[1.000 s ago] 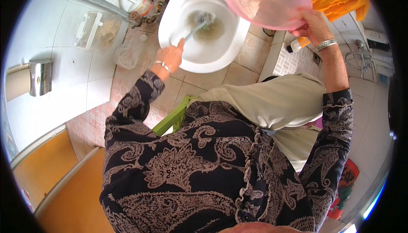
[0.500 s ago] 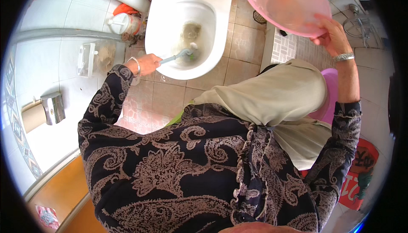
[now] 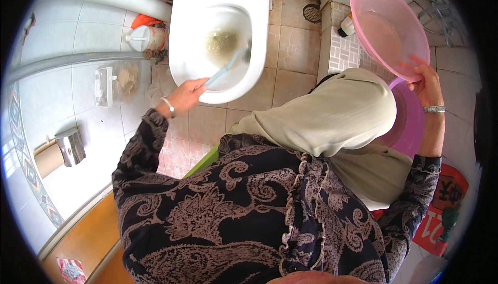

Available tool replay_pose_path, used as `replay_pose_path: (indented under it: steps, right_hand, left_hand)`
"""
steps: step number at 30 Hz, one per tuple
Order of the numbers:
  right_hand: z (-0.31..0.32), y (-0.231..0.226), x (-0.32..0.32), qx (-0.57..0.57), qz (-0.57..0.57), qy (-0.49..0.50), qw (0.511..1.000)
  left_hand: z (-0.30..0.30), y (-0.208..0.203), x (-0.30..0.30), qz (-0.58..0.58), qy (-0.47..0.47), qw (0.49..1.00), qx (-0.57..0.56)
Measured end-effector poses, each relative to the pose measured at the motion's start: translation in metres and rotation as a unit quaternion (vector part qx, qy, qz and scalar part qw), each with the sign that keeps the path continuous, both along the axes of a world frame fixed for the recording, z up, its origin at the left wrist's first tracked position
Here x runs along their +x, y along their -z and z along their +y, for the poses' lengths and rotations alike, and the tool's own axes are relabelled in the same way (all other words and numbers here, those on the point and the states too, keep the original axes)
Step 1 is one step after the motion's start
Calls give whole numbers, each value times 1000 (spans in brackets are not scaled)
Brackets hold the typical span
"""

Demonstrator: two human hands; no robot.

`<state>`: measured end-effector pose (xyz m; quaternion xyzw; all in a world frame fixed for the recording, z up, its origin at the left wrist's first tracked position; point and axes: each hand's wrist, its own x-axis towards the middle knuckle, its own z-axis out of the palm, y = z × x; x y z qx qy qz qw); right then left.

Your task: The person scrubs the inside of a toilet bowl with a brush while sitting on a small stool. They pour water from a pink basin into the bowl multiple times and later add a green cleaning liquid from a bottle.

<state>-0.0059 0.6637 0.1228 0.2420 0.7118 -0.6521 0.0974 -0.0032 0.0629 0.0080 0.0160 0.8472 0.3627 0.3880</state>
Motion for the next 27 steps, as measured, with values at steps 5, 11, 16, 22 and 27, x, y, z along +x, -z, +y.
replay_pose_path:
  steps: [5, 11, 16, 22, 27]
  right_hand:
    - [10, 7, 8, -27, -8, 22, 999]
    - [14, 6, 10, -8, -4, 28, 1000]
    - [11, 13, 13, -3, -30, 32, 999]
    - [16, 11, 18, -5, -18, 32, 999]
    - [12, 19, 26, -7, -19, 40, 999]
  left_hand:
    - [28, 66, -1, 183, -95, 978, -18]
    - [-41, 17, 22, 71, 158, 984, -47]
    - [34, 84, -5, 140, -76, 987, -5]
    - [40, 107, 24, 315, -265, 911, 26]
    - [24, 84, 10, 69, -379, 921, 60]
